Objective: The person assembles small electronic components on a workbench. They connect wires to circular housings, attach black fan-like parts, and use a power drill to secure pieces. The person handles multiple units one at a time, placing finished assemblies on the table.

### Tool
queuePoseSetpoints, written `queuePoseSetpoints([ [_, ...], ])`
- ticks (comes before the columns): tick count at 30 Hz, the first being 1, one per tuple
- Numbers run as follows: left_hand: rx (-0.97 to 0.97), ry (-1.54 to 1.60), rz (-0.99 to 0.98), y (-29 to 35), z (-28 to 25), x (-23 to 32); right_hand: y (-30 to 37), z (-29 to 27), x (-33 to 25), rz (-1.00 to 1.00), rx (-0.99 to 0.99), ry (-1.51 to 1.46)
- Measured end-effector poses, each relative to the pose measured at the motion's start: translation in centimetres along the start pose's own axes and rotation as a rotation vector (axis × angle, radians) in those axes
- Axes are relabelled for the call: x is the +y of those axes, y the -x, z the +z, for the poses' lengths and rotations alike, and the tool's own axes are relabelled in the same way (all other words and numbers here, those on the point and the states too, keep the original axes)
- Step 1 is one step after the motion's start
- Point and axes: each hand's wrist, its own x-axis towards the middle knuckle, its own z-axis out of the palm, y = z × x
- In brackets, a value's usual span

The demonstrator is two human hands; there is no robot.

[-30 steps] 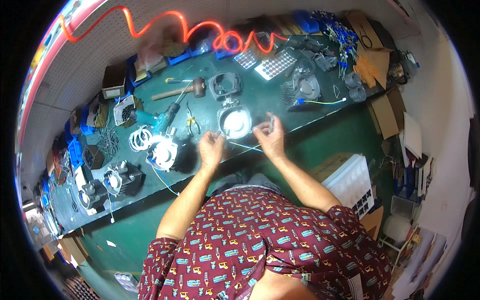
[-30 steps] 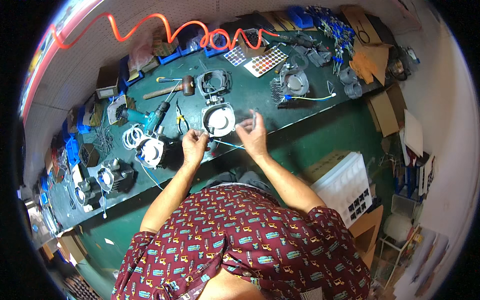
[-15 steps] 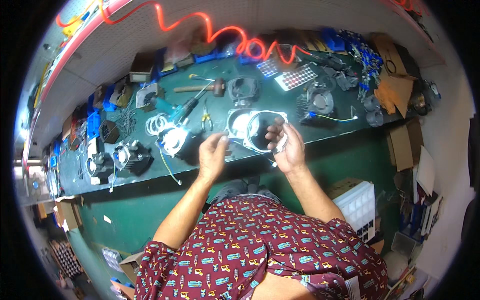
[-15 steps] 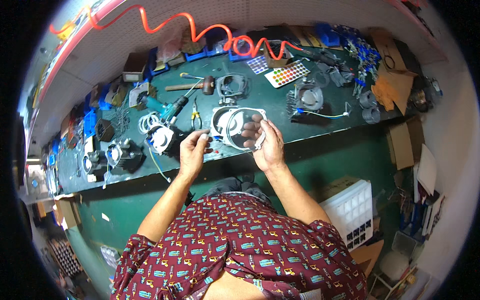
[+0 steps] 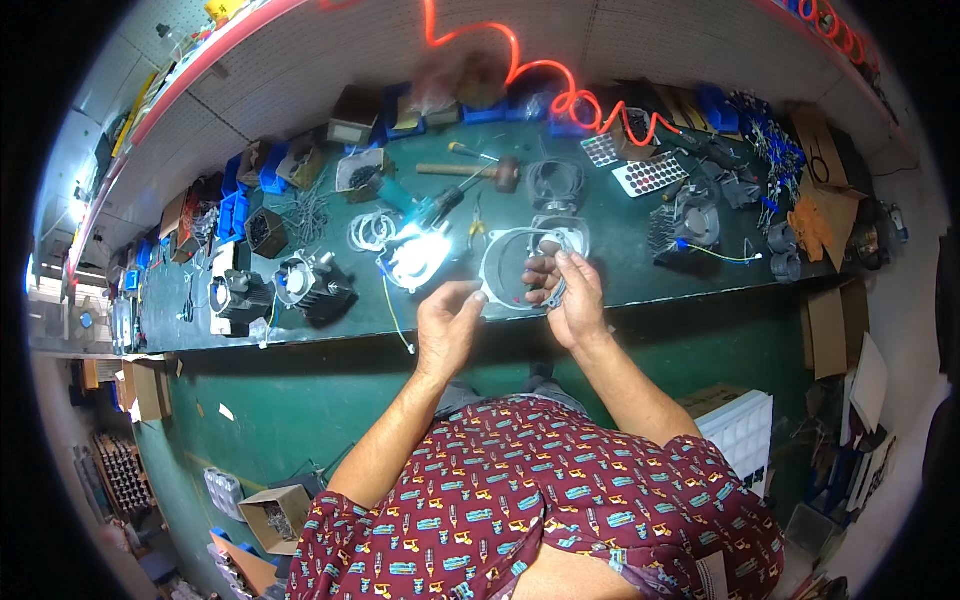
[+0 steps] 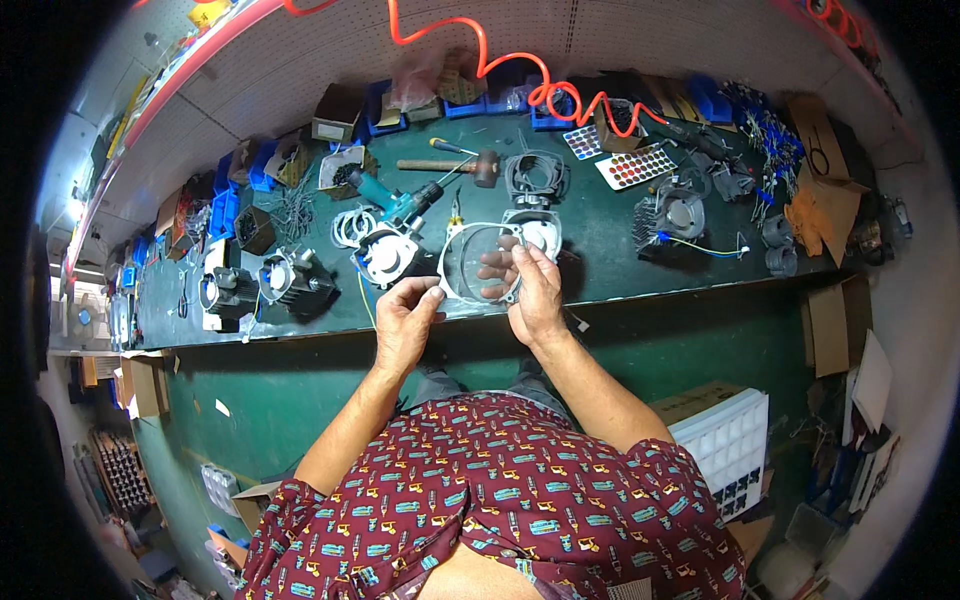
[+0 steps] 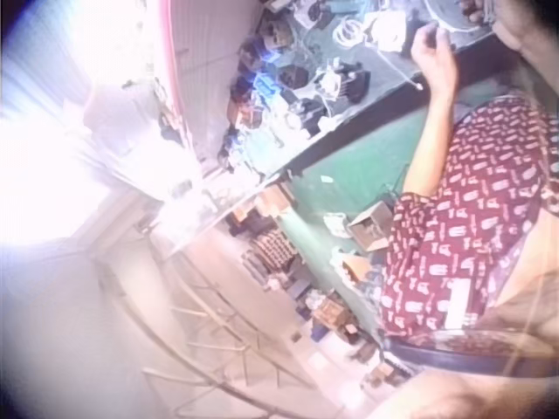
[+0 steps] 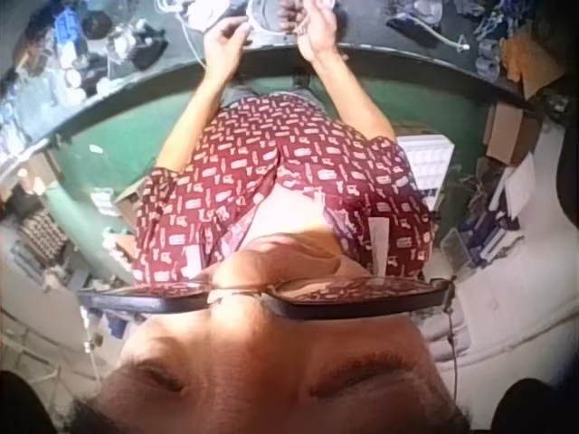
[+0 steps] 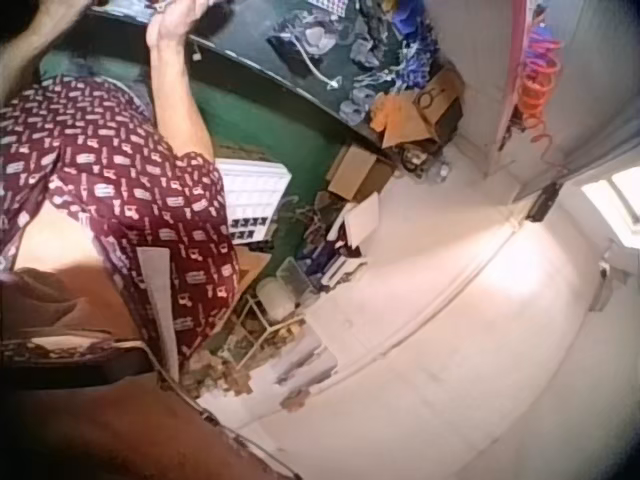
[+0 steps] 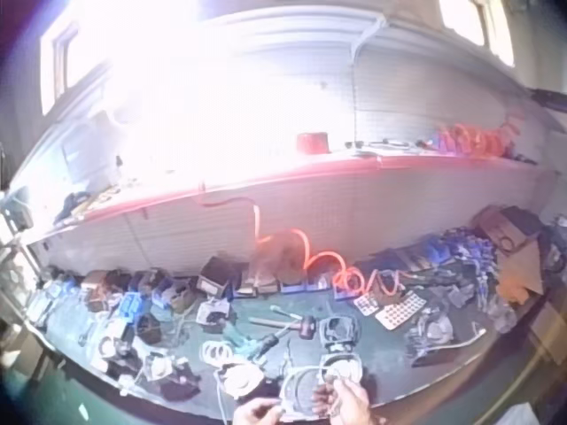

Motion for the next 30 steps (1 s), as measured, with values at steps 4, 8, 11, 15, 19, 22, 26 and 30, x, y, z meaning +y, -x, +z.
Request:
queuePoseSetpoints([
  [4, -0.031, 0.222, -0.192, -0.1, -4.7, 0.3, -0.3, 3.2, 4.1, -0.028, 0.016, 0.054],
  [8, -0.105, 0.242, -0.253, -1.5, -11.3, -0.4, -0.4, 7.3, 8.5, -0.09, 0.053, 0.203],
  [11, -0.093, 0.23, -0.197, -4.3, -16.6, -1.0, -1.0, 9.2, 12.3, -0.073, 0.186, 0.208],
  [15, -0.175, 0.059, -0.156, -10.4, -21.0, -3.3, -1.0, 9.9, 16.4, -0.193, 0.354, 0.419],
  [19, -0.319, -0.07, -0.195, -14.7, -21.4, -5.1, -1.1, 10.1, 20.2, -0.316, 0.452, 0.719],
  [22, -0.384, -0.087, -0.188, -15.9, -20.7, -6.0, -1.2, 11.1, 21.9, -0.332, 0.529, 0.784],
  [26, -0.446, -0.116, -0.212, -16.5, -20.6, -6.6, -2.0, 11.8, 22.9, -0.334, 0.599, 0.802],
  [30, -0.474, -0.161, -0.216, -16.9, -20.7, -6.8, -2.2, 12.1, 23.3, -0.389, 0.607, 0.833],
])
